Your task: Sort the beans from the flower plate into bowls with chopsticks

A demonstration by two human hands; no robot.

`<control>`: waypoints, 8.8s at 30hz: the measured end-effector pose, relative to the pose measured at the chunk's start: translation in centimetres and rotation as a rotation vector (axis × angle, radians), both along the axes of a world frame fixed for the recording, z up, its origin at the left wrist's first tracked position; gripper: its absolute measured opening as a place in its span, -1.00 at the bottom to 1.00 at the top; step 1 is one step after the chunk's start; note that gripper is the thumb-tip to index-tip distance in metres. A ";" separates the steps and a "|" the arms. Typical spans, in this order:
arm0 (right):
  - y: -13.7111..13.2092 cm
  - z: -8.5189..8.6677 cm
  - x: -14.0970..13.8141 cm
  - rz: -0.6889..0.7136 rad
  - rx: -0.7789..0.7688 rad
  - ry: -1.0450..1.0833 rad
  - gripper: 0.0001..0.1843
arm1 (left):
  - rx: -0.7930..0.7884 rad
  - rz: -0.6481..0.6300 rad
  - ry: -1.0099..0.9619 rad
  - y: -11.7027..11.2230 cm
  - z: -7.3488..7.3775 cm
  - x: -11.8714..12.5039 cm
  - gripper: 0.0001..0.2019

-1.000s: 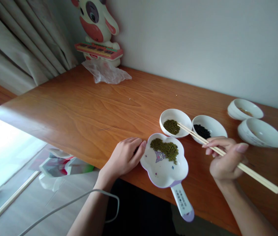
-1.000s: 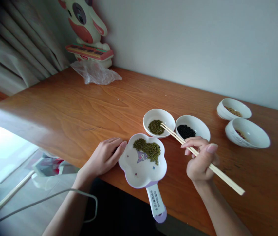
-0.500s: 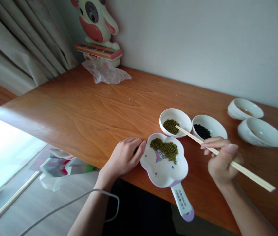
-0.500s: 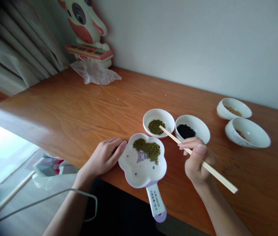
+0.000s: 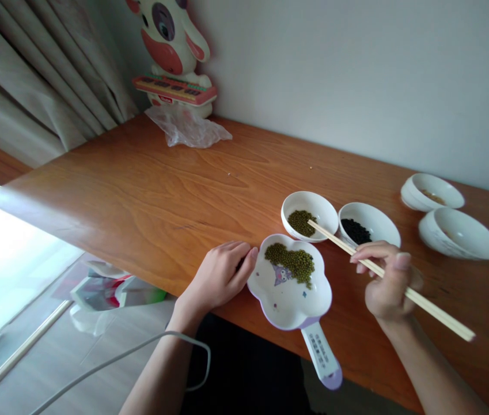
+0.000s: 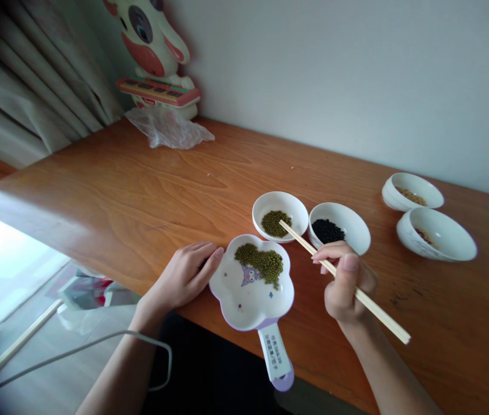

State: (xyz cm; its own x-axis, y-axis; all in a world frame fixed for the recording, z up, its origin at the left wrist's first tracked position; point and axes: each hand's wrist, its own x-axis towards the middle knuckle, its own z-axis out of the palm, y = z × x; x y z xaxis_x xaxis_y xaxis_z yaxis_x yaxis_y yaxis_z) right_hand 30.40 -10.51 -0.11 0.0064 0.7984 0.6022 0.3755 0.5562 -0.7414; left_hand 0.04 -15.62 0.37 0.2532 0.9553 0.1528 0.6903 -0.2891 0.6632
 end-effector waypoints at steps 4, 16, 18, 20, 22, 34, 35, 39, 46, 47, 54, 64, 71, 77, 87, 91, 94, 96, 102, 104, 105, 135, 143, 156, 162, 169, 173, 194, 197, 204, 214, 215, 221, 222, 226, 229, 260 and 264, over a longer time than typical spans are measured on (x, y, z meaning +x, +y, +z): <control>0.0 0.0 0.1 0.020 -0.069 0.080 -0.35 | -0.004 -0.006 -0.002 0.0 -0.1 0.0 -0.67; -1.1 1.6 -0.2 0.305 -0.182 0.238 -0.27 | 0.007 0.013 0.007 0.0 0.0 0.1 -0.67; -1.4 1.6 -0.2 0.344 -0.157 0.201 -0.26 | 0.005 0.010 0.006 0.0 0.0 0.1 -0.67; -1.5 1.5 -0.2 0.403 -0.177 0.154 -0.26 | 0.004 0.008 0.002 0.1 0.1 0.1 -0.67; -1.7 1.5 -0.3 0.486 -0.215 0.085 -0.26 | 0.001 0.008 0.000 0.1 0.1 0.0 -0.67; -2.1 1.0 -1.2 0.571 -0.283 0.001 -0.21 | -0.005 0.021 -0.004 0.0 0.1 0.1 -0.65; -2.0 0.8 -1.2 0.568 -0.293 -0.005 -0.20 | -0.002 0.022 -0.004 0.0 0.1 0.1 -0.65; -1.9 0.1 -0.8 0.571 -0.329 -0.039 -0.21 | 0.012 0.023 0.006 0.1 0.0 0.1 -0.65; -2.0 -0.4 -0.5 0.558 -0.320 -0.050 -0.25 | -0.006 0.009 0.007 0.0 0.0 0.1 -0.67; -2.0 -0.4 -0.5 0.555 -0.315 -0.052 -0.24 | -0.007 0.009 0.008 0.0 0.0 0.0 -0.67; -2.1 -0.3 -0.5 0.544 -0.279 -0.005 -0.24 | -0.022 0.003 0.006 0.0 0.1 0.0 -0.67; -1.3 1.7 -0.6 0.296 -0.130 0.303 -0.18 | -0.059 0.000 0.000 -0.1 -0.3 -0.1 -0.67; 0.0 1.6 -0.2 0.052 -0.084 0.373 -0.24 | -0.063 0.033 0.011 -0.2 -0.5 -0.2 -0.66; -0.4 0.7 -0.6 0.002 -0.025 0.187 -0.30 | -0.072 0.043 0.019 -0.3 -0.8 -0.3 -0.65; -0.2 0.6 -0.2 0.074 0.013 -0.028 -0.46 | -0.080 0.050 0.015 -0.2 -0.9 -0.4 -0.65; -0.1 0.6 -0.3 0.081 -0.007 -0.055 -0.49 | -0.080 0.052 0.010 -0.2 -0.8 -0.3 -0.65; -0.2 0.6 -0.2 0.082 0.000 -0.075 -0.50 | -0.077 0.052 0.008 -0.2 -0.8 -0.4 -0.65; -0.2 0.6 -0.2 0.084 -0.009 -0.074 -0.51 | -0.076 0.050 0.009 -0.2 -0.8 -0.4 -0.65; -0.6 0.4 -0.2 0.136 -0.079 0.088 -0.41 | -0.075 0.042 0.017 -0.2 -0.7 -0.3 -0.64; -0.8 0.6 -0.3 0.192 -0.115 0.166 -0.34 | -0.075 0.041 0.021 -0.1 -0.7 -0.3 -0.64; -1.0 0.7 -0.3 0.234 -0.140 0.197 -0.31 | -0.074 0.042 0.022 -0.1 -0.7 -0.3 -0.64; -2.7 0.3 -2.0 0.571 -0.243 -0.003 -0.41 | -0.059 0.054 0.038 -0.2 -0.5 -0.1 -0.66; -2.6 -0.2 -1.6 0.525 -0.205 0.116 -0.27 | -0.059 0.059 0.030 -0.2 -0.4 0.0 -0.64; 0.0 1.1 0.7 0.075 -0.001 0.307 -0.24 | -0.049 0.056 0.042 -0.2 -0.5 -0.1 -0.64; -0.5 0.1 -0.3 0.062 0.098 0.067 -0.40 | -0.067 0.047 0.037 -0.2 -0.5 -0.2 -0.65; -0.3 0.4 -0.3 0.075 0.087 0.027 -0.44 | -0.075 0.045 0.030 -0.2 -0.5 -0.2 -0.65; -0.5 0.2 0.0 0.122 0.054 0.081 -0.38 | -0.068 0.048 0.024 -0.2 -0.5 -0.2 -0.65; -2.4 -0.5 -2.0 0.573 -0.323 -0.014 -0.24 | -0.076 0.049 0.017 -0.2 -0.5 -0.2 -0.64; -2.4 0.0 -2.3 0.589 -0.284 -0.073 -0.33 | -0.074 0.048 0.016 -0.1 -0.5 -0.1 -0.64; -2.8 0.2 -2.5 0.576 -0.220 -0.012 -0.51 | -0.076 0.051 0.018 -0.2 -0.5 -0.1 -0.64; -2.6 -0.5 -2.2 0.587 -0.261 0.004 -0.29 | -0.082 0.041 0.016 -0.2 -0.5 -0.1 -0.65; -2.6 -0.5 -2.2 0.586 -0.264 -0.011 -0.29 | -0.080 0.041 0.016 -0.2 -0.5 -0.1 -0.64; -2.7 0.2 -2.6 0.605 -0.218 -0.111 -0.37 | -0.081 0.042 0.015 -0.2 -0.4 -0.1 -0.64; -2.8 0.2 -2.6 0.609 -0.207 -0.108 -0.40 | -0.082 0.041 0.014 -0.2 -0.4 -0.1 -0.64; -2.8 0.2 -2.7 0.594 -0.195 -0.049 -0.47 | -0.084 0.046 0.020 -0.2 -0.4 -0.1 -0.64; -2.8 0.0 -2.6 0.576 -0.219 -0.021 -0.46 | -0.078 0.052 0.023 -0.2 -0.3 -0.1 -0.64; -2.3 -0.3 -1.7 0.548 -0.193 0.062 -0.31 | -0.067 0.062 0.032 -0.2 -0.4 -0.1 -0.64; -2.4 -0.4 -1.6 0.543 -0.166 0.084 -0.35 | -0.060 0.064 0.035 -0.2 -0.4 -0.1 -0.64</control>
